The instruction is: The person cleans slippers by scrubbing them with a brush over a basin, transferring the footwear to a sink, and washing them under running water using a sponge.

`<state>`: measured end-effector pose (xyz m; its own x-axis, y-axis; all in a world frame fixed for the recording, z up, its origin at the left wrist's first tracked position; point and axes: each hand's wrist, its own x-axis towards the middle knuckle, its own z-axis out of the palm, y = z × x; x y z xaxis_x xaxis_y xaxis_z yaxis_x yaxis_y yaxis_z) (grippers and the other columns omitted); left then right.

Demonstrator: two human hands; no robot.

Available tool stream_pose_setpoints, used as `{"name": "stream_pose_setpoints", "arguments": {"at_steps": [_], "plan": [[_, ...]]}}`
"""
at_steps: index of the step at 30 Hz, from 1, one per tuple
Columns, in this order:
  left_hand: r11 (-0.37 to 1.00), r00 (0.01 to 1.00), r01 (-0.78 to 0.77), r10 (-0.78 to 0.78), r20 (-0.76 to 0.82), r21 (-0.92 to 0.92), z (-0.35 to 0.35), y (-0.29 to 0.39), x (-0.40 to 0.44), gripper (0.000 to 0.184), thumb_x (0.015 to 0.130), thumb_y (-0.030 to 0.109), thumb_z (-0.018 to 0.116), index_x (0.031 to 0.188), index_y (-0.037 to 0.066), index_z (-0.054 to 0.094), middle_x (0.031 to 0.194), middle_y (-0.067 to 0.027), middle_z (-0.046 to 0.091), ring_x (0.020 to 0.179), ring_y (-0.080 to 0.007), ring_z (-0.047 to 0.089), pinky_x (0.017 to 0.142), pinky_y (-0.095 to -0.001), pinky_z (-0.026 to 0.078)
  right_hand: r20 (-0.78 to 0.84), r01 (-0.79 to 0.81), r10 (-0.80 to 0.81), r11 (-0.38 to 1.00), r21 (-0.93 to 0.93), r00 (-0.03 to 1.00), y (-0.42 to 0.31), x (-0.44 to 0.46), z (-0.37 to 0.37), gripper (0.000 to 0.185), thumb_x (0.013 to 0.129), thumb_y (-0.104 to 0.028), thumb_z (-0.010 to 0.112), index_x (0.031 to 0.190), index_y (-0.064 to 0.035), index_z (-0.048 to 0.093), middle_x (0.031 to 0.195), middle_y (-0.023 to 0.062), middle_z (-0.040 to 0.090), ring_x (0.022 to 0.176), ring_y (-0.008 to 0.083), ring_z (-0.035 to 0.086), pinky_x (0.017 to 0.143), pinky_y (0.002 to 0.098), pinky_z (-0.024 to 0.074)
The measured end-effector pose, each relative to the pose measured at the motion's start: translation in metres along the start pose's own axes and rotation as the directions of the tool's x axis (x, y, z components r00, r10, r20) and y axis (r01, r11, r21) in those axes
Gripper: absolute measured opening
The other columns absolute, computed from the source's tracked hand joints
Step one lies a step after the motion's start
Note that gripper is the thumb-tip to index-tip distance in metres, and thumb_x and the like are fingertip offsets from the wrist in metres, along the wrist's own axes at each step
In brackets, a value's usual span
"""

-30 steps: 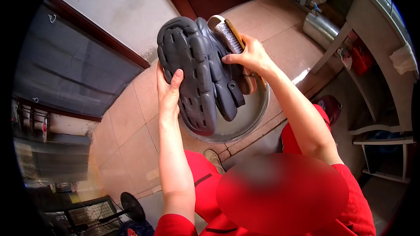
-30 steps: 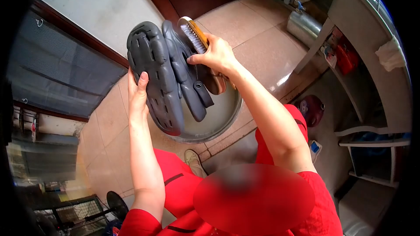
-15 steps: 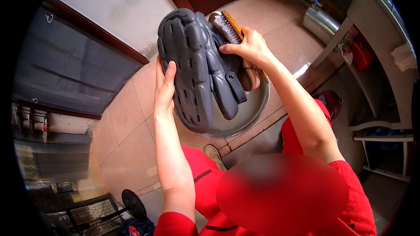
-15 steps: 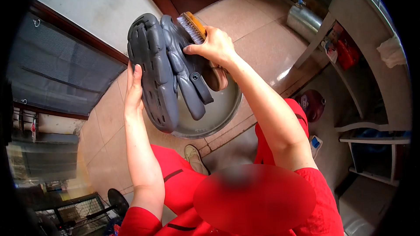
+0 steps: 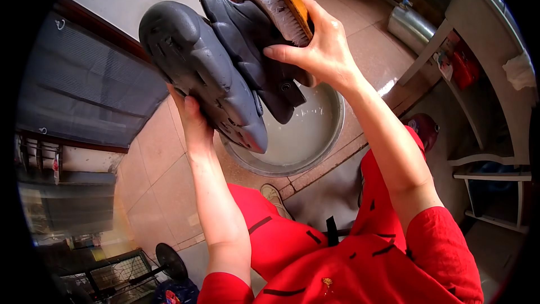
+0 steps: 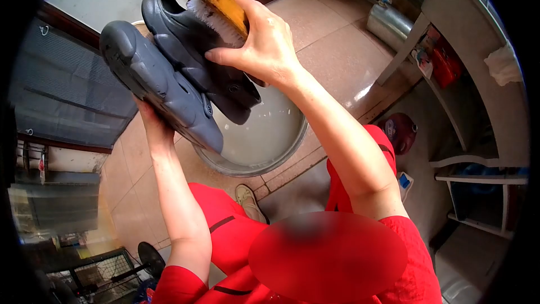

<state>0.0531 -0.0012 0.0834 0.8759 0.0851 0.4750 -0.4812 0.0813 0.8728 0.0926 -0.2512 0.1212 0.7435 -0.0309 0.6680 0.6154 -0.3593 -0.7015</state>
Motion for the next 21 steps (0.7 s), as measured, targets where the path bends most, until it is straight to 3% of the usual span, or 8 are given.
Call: {"name": "stream_pose_setpoints", "arguments": {"at_steps": [2,4,6,9,10,13,20,21], "plan": [[1.0,0.999,-0.023,0.023,0.027,0.015,0.002,-0.004,-0.003,0.099,0.077,0.07,0.06,0.148,0.015,0.019,0.147,-0.0091,0.031,0.132,-0.0255,0.036,0.11,-0.0411,0.032,0.029,-0.075,0.076,0.997,-0.013,0.997,0.014,-0.005,0.007,0.085,0.057,-0.039,0.078,0.127,0.0011,0.051,0.11,0.0237,0.063,0.102,0.0339,0.063,0.093,0.0387,0.0476],[0.97,0.973,0.231,-0.228,-0.049,0.074,0.012,-0.016,-0.01,0.102,0.075,0.07,0.061,0.149,0.014,0.019,0.148,-0.0085,0.028,0.135,-0.0254,0.029,0.112,-0.0415,0.028,0.168,-0.288,0.288,0.957,-0.029,0.943,0.029,-0.014,0.011,0.091,0.057,-0.039,0.081,0.131,0.0026,0.048,0.114,0.023,0.061,0.108,0.0301,0.06,0.098,0.038,0.0441],[0.955,0.954,0.298,-0.297,-0.038,0.014,0.015,-0.029,-0.011,0.103,0.075,0.068,0.065,0.148,0.012,0.02,0.148,-0.0075,0.027,0.136,-0.0247,0.026,0.112,-0.0404,0.026,0.248,-0.403,0.413,0.91,-0.094,0.876,0.036,-0.022,0.011,0.09,0.057,-0.04,0.08,0.13,0.0029,0.05,0.112,0.0234,0.062,0.107,0.0306,0.061,0.097,0.0382,0.0445],[0.98,0.981,0.195,-0.194,-0.024,0.046,0.019,-0.016,-0.009,0.099,0.076,0.068,0.063,0.147,0.011,0.021,0.144,-0.0093,0.034,0.132,-0.0245,0.034,0.11,-0.0406,0.031,0.129,-0.243,0.247,0.969,-0.046,0.96,0.037,-0.016,0.0,0.088,0.055,-0.039,0.08,0.126,0.0041,0.051,0.106,0.0248,0.064,0.101,0.0348,0.064,0.093,0.0391,0.0472],[0.994,0.996,0.069,-0.073,0.043,0.087,0.013,-0.01,-0.002,0.098,0.077,0.069,0.061,0.146,0.012,0.023,0.143,-0.0097,0.036,0.129,-0.0244,0.04,0.109,-0.0408,0.034,0.097,-0.178,0.18,0.984,-0.03,0.979,0.03,-0.009,-0.003,0.089,0.055,-0.039,0.08,0.126,0.004,0.05,0.107,0.0249,0.064,0.101,0.035,0.063,0.093,0.0395,0.0471],[0.999,0.999,-0.024,0.025,-0.03,0.022,0.016,0.004,-0.001,0.097,0.076,0.069,0.062,0.146,0.013,0.023,0.142,-0.0093,0.037,0.129,-0.0248,0.041,0.108,-0.0419,0.035,0.042,-0.08,0.08,0.997,-0.016,0.996,0.004,0.0,-0.007,0.089,0.056,-0.039,0.08,0.128,0.0027,0.049,0.109,0.0247,0.063,0.103,0.0353,0.063,0.094,0.04,0.0467],[0.981,0.98,0.184,-0.178,-0.087,0.058,0.023,-0.024,-0.012,0.104,0.074,0.064,0.069,0.147,0.011,0.018,0.146,-0.0093,0.028,0.134,-0.0241,0.03,0.111,-0.0391,0.027,0.136,-0.34,0.342,0.94,-0.037,0.93,0.043,-0.024,0.012,0.088,0.055,-0.039,0.078,0.128,0.0012,0.05,0.11,0.0235,0.063,0.101,0.0342,0.063,0.093,0.0397,0.0476],[0.989,0.989,0.135,-0.131,-0.07,0.059,0.024,-0.02,-0.01,0.104,0.073,0.065,0.068,0.147,0.01,0.018,0.145,-0.01,0.029,0.133,-0.0244,0.031,0.111,-0.0391,0.028,0.111,-0.28,0.279,0.96,-0.004,0.954,0.041,-0.02,0.008,0.088,0.055,-0.039,0.078,0.128,0.0013,0.05,0.109,0.0235,0.063,0.101,0.0339,0.063,0.093,0.0396,0.0474]]}}
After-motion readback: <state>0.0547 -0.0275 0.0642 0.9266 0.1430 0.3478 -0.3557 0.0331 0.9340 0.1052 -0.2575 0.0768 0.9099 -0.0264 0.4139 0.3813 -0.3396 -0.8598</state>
